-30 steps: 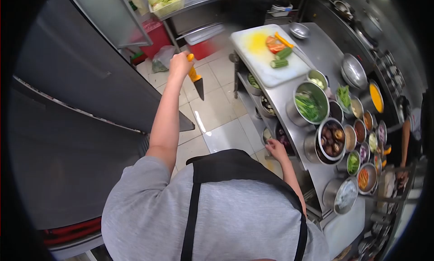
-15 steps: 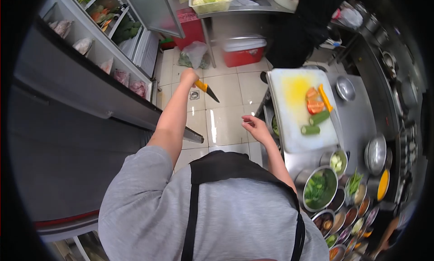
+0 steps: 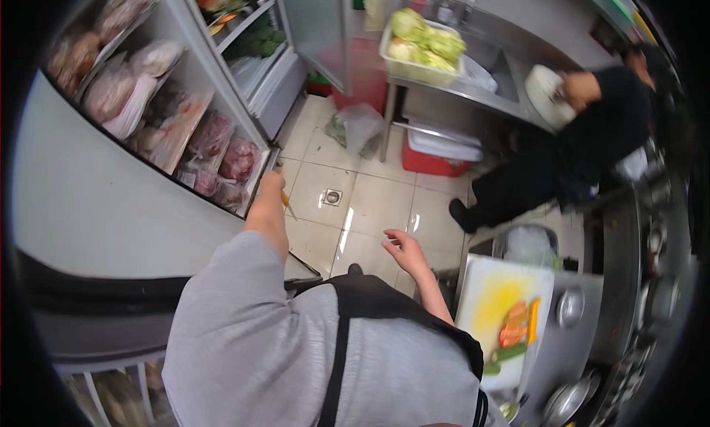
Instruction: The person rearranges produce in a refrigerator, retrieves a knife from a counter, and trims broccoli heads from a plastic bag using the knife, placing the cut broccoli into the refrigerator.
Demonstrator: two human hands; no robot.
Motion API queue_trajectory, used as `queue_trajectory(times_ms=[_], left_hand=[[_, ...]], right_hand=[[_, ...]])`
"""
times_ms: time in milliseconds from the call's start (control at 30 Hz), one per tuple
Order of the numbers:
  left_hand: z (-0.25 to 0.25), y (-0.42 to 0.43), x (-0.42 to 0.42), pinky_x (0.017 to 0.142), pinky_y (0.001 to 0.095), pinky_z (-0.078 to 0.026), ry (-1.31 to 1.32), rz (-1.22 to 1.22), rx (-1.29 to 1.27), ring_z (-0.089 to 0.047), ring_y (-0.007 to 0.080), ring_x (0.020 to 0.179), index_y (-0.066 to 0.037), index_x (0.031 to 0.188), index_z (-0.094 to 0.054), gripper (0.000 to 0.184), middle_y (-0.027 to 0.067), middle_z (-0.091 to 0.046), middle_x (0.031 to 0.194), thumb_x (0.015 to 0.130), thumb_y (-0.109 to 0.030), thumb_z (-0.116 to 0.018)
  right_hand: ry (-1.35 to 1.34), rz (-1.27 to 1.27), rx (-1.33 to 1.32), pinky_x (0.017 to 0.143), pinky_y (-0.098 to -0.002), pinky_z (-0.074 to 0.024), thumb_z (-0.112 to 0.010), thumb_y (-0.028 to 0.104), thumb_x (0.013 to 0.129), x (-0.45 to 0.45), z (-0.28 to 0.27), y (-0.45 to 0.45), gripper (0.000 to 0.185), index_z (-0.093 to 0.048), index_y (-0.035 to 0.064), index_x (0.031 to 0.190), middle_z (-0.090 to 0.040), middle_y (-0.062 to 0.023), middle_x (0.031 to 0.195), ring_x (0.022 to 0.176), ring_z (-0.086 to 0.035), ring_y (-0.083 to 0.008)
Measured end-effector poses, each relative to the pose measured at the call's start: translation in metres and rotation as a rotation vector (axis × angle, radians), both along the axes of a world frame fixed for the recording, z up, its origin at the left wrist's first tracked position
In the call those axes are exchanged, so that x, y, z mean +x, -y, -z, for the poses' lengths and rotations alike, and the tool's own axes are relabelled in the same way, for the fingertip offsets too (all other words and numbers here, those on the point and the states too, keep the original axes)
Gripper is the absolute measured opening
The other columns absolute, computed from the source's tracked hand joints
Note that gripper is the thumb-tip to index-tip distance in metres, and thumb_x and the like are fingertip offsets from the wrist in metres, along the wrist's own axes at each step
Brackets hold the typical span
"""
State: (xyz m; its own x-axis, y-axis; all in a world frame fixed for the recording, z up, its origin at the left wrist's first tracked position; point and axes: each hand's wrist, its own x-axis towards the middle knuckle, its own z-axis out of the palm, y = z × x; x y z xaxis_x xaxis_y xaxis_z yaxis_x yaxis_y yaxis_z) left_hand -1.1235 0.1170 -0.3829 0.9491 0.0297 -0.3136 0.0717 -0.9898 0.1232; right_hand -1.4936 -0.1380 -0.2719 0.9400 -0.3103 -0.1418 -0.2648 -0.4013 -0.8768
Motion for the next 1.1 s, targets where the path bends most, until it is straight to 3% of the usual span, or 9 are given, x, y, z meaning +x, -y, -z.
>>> queue_trajectory(times_ms=[67, 133, 300, 367, 467, 600, 800, 967, 1100], left_hand=[[-0.008, 0.009, 0.020, 0.052, 0.0332, -0.050, 0.076, -0.057, -0.097, -0.064, 0.0237, 0.059, 0.003, 0.076, -0.063, 0.018, 0.0160, -0.063, 0.070, 0.072, -0.011, -0.054], [-0.023, 0.031, 0.039, 0.083, 0.0352, -0.045, -0.123, -0.177, -0.168, -0.056, 0.0263, 0.099, -0.001, 0.095, -0.062, 0.026, 0.0182, -0.058, 0.102, 0.076, -0.012, -0.049], [-0.060, 0.087, 0.063, 0.045, 0.0302, -0.052, -0.161, -0.260, -0.430, -0.063, 0.0236, 0.057, 0.005, 0.079, -0.063, 0.022, 0.0163, -0.063, 0.077, 0.066, -0.012, -0.062], [-0.068, 0.098, 0.071, 0.041, 0.0292, -0.051, -0.214, -0.403, -0.633, -0.062, 0.0231, 0.053, 0.006, 0.078, -0.061, 0.020, 0.0168, -0.062, 0.073, 0.068, -0.011, -0.062], [-0.044, 0.101, 0.084, 0.041, 0.0272, -0.051, -0.266, -0.631, -1.041, -0.060, 0.0201, 0.049, 0.005, 0.082, -0.058, 0.021, 0.0145, -0.060, 0.071, 0.071, -0.013, -0.061], [-0.071, 0.103, 0.079, 0.045, 0.0236, -0.050, -0.355, -0.742, -1.295, -0.058, 0.0168, 0.051, 0.003, 0.091, -0.054, 0.025, 0.0107, -0.058, 0.072, 0.076, -0.017, -0.059], [-0.042, 0.127, 0.100, 0.047, 0.0231, -0.050, -0.418, -0.929, -1.649, -0.056, 0.0140, 0.052, 0.002, 0.090, -0.055, 0.021, 0.0086, -0.058, 0.069, 0.079, -0.017, -0.056], [-0.051, 0.142, 0.150, 0.052, 0.0238, -0.048, -0.530, -0.750, -1.637, -0.056, 0.0155, 0.060, 0.001, 0.097, -0.053, 0.027, 0.0085, -0.057, 0.077, 0.082, -0.021, -0.053], [-0.046, 0.132, 0.188, 0.060, 0.0270, -0.049, -0.725, -0.650, -1.592, -0.058, 0.0200, 0.077, -0.002, 0.111, -0.045, 0.038, 0.0092, -0.054, 0.089, 0.083, -0.025, -0.052]], right_hand=[[-0.024, -0.023, 0.064, 0.075, -0.0305, -0.0456, -0.061, 0.021, 0.077, 0.029, 0.001, 0.022, 0.033, -0.055, 0.0048, 0.106, -0.059, -0.0135, 0.097, 0.086, -0.058, -0.0212], [-0.061, -0.041, 0.149, 0.077, -0.0308, -0.0452, -0.061, 0.022, 0.077, 0.053, 0.008, 0.041, 0.034, -0.055, 0.0042, 0.106, -0.059, -0.0146, 0.099, 0.090, -0.058, -0.0226], [-0.171, -0.069, 0.406, 0.074, -0.0254, -0.0440, -0.060, 0.021, 0.079, 0.116, 0.037, 0.095, 0.031, -0.056, 0.0033, 0.105, -0.060, -0.0089, 0.094, 0.085, -0.057, -0.0150], [-0.253, -0.122, 0.411, 0.073, -0.0246, -0.0431, -0.059, 0.022, 0.081, 0.143, 0.045, 0.109, 0.030, -0.056, 0.0042, 0.105, -0.060, -0.0072, 0.093, 0.083, -0.057, -0.0142], [-0.411, -0.155, 0.582, 0.072, -0.0254, -0.0430, -0.055, 0.025, 0.083, 0.200, 0.061, 0.125, 0.031, -0.053, 0.0066, 0.108, -0.059, -0.0066, 0.096, 0.084, -0.057, -0.0142], [-0.465, -0.326, 0.627, 0.073, -0.0261, -0.0434, -0.052, 0.029, 0.085, 0.288, 0.065, 0.119, 0.034, -0.051, 0.0063, 0.110, -0.058, -0.0071, 0.098, 0.087, -0.057, -0.0155], [-0.645, -0.327, 0.916, 0.078, -0.0338, -0.0449, -0.045, 0.047, 0.084, 0.418, 0.073, 0.073, 0.054, -0.042, 0.0036, 0.117, -0.054, -0.0116, 0.103, 0.091, -0.055, -0.0192], [-0.707, -0.138, 1.247, 0.077, -0.0361, -0.0457, -0.042, 0.052, 0.083, 0.507, 0.087, 0.039, 0.055, -0.045, 0.0040, 0.111, -0.056, -0.0118, 0.098, 0.086, -0.056, -0.0189], [-0.572, 0.060, 1.380, 0.071, -0.0345, -0.0473, -0.049, 0.034, 0.084, 0.565, 0.119, 0.025, 0.030, -0.050, 0.0049, 0.092, -0.058, -0.0096, 0.083, 0.075, -0.057, -0.0209]])
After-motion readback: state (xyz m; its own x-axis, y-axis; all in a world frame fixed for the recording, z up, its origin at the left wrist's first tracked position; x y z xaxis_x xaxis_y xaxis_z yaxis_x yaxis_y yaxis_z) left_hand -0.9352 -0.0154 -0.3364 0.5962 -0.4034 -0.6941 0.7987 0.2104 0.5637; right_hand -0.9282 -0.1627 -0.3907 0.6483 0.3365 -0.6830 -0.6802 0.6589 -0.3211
